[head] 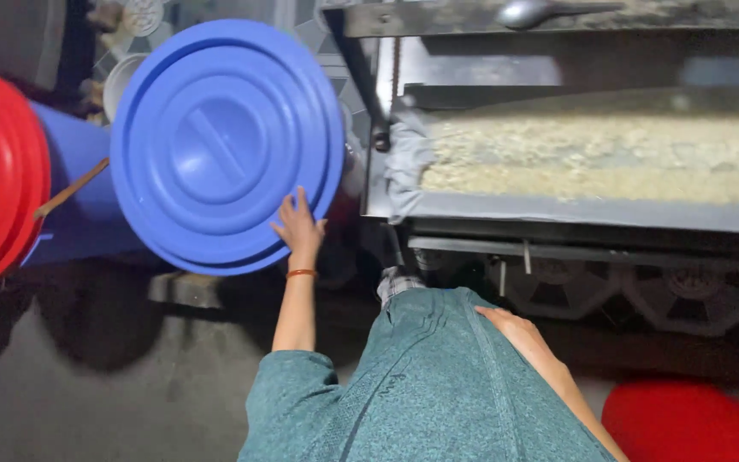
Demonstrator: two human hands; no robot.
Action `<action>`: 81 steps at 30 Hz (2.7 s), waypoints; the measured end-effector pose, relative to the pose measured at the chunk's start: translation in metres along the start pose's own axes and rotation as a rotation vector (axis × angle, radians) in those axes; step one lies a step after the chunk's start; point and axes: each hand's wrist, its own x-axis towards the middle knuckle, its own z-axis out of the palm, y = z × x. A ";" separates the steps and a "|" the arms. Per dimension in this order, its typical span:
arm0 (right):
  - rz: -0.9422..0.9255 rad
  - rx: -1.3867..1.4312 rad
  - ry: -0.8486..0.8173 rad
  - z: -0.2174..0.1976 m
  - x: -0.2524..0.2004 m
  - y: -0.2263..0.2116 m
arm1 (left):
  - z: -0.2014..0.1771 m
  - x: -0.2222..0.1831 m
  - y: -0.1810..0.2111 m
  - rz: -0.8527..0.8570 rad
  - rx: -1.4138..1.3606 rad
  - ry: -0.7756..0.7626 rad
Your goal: The person is scooping a white grainy mixture from a large red basin into a long, cloth-lined metal mold. They then level the mixture with their hands and a spoon before folding the cloth over the top.
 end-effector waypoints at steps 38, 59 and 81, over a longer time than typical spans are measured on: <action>-0.435 -0.996 0.953 -0.465 0.254 -0.029 | -0.038 0.123 0.217 0.372 -0.408 0.099; -0.992 -1.151 1.120 -0.485 0.184 0.047 | -0.029 0.110 0.157 0.392 -0.458 0.282; -0.106 -1.670 1.328 -0.903 0.094 0.403 | -0.054 0.076 0.173 0.121 1.103 -0.062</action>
